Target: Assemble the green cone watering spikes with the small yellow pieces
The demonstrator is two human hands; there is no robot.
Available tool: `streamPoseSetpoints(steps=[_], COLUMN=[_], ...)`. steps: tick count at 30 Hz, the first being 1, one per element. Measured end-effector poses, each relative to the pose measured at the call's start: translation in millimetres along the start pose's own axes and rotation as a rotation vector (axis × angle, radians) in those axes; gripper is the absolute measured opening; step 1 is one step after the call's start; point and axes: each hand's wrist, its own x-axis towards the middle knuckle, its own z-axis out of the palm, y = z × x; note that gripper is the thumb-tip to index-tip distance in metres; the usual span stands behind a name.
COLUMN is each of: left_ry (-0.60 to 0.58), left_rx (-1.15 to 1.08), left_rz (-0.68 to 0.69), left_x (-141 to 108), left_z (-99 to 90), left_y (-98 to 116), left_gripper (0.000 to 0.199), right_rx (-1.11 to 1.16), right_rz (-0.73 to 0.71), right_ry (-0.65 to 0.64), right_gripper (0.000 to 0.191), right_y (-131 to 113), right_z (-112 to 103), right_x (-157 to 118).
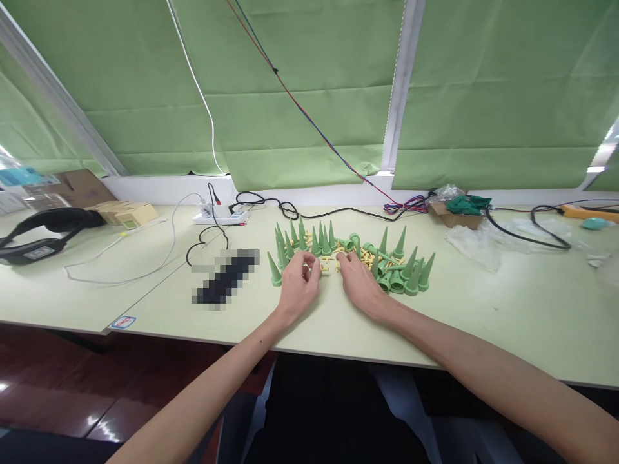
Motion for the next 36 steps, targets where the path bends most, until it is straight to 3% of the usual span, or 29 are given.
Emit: streamPoseSetpoints(steps=[11,25,33,36], left_ry=[-0.01,-0.076,-0.071,-0.015], left_rx=[-0.05,-0.038,-0.058,-0.061], left_rz=[0.018,0.059,0.061,0.042], left_x=[-1.5,-2.5,-2.7,-2.8], left_z=[0.6,-1.8,-1.4,-2.1], left_y=[-4.3,-2.0,-2.4,-0.1], left_gripper=[0.021,0.022,0.022,0.019], right_rx=[0.344,0.408,0.408,0.412], right_rz=[-0.332,-0.397,-0.369,-0.343], right_ry=[0.346,0.357,0.324,0.351], right_gripper=[0.024,0.022,0.022,0.021], right_y=[-2.4,-4.7,-2.4,-1.8], right_z=[6.8,4.9,7.7,8.4], right_x=[-0.2,-1.6,0.3,0.5])
